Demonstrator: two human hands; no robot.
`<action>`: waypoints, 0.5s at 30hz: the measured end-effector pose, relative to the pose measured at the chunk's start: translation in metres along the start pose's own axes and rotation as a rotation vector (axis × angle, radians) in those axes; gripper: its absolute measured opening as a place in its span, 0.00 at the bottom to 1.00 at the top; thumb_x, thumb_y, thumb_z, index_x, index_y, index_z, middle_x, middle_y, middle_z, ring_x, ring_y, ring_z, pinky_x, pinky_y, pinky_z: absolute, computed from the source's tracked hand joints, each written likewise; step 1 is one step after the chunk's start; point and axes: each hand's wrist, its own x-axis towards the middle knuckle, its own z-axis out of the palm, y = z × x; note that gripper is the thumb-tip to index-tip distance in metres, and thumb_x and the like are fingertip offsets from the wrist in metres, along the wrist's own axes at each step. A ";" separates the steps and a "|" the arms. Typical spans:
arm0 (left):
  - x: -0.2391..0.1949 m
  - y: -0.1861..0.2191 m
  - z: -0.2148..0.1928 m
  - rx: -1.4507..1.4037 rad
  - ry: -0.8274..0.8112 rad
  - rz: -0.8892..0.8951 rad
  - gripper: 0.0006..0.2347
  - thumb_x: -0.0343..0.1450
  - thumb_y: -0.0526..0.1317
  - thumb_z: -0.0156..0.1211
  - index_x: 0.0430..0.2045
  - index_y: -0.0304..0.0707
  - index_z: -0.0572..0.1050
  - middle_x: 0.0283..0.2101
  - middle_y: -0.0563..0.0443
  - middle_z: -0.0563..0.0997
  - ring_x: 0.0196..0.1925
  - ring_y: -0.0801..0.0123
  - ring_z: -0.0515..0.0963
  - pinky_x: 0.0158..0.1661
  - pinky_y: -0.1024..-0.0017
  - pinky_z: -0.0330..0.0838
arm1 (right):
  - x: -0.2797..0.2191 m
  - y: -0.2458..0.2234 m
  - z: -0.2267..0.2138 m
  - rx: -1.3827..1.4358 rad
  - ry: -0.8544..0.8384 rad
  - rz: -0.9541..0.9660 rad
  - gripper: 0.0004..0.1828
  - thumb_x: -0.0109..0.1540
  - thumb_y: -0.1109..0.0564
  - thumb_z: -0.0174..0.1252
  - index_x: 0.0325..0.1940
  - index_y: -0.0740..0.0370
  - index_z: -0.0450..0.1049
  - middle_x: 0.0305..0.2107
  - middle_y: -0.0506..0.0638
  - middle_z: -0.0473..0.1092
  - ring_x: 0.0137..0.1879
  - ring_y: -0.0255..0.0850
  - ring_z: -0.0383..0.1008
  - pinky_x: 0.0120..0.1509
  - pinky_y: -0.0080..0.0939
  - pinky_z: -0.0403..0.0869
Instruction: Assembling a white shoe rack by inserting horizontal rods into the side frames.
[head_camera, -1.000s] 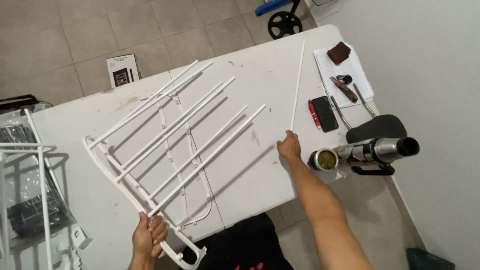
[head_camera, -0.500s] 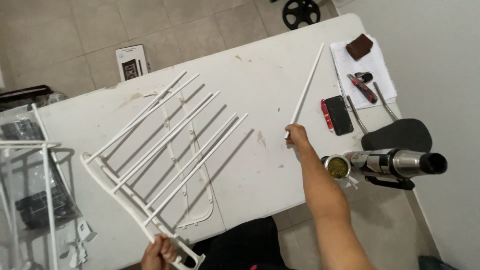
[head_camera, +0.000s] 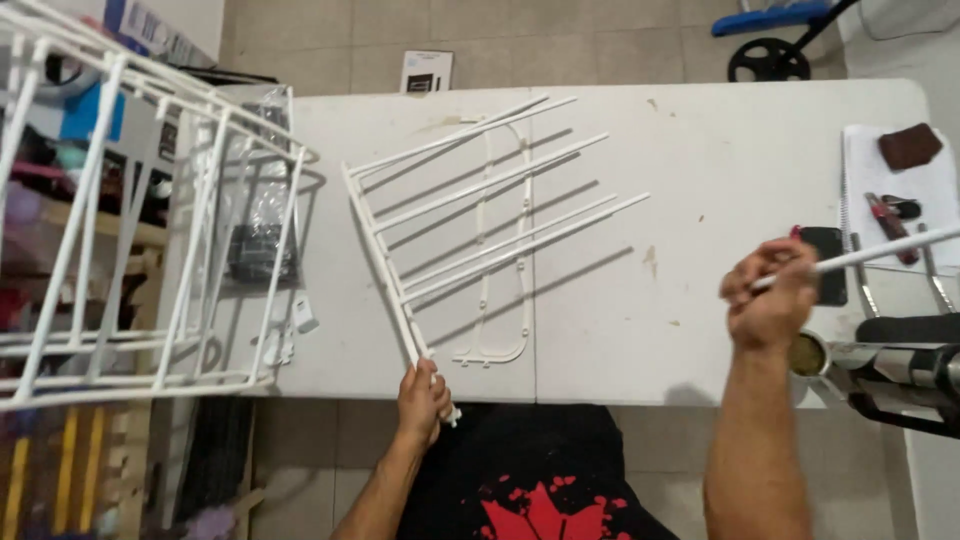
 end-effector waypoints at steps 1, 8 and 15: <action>0.003 0.007 -0.008 -0.021 -0.002 -0.024 0.13 0.80 0.53 0.45 0.32 0.46 0.64 0.15 0.60 0.51 0.11 0.79 0.47 0.11 0.77 0.37 | -0.004 -0.026 0.019 -0.119 0.063 -0.048 0.29 0.64 0.22 0.47 0.45 0.47 0.69 0.21 0.40 0.57 0.20 0.29 0.54 0.22 0.27 0.60; -0.032 0.099 -0.024 0.091 -0.046 -0.061 0.18 0.79 0.55 0.41 0.35 0.39 0.68 0.14 0.61 0.50 0.14 0.78 0.46 0.16 0.76 0.38 | -0.058 -0.014 0.021 -1.422 -0.646 -0.137 0.19 0.66 0.48 0.58 0.60 0.53 0.77 0.34 0.53 0.78 0.41 0.53 0.76 0.49 0.50 0.71; -0.019 0.089 -0.041 0.028 -0.093 -0.076 0.13 0.79 0.47 0.40 0.34 0.41 0.71 0.15 0.57 0.55 0.12 0.78 0.50 0.13 0.77 0.41 | -0.113 0.029 0.004 -1.624 -0.943 -0.120 0.10 0.65 0.40 0.54 0.47 0.37 0.75 0.30 0.37 0.73 0.38 0.41 0.74 0.37 0.44 0.71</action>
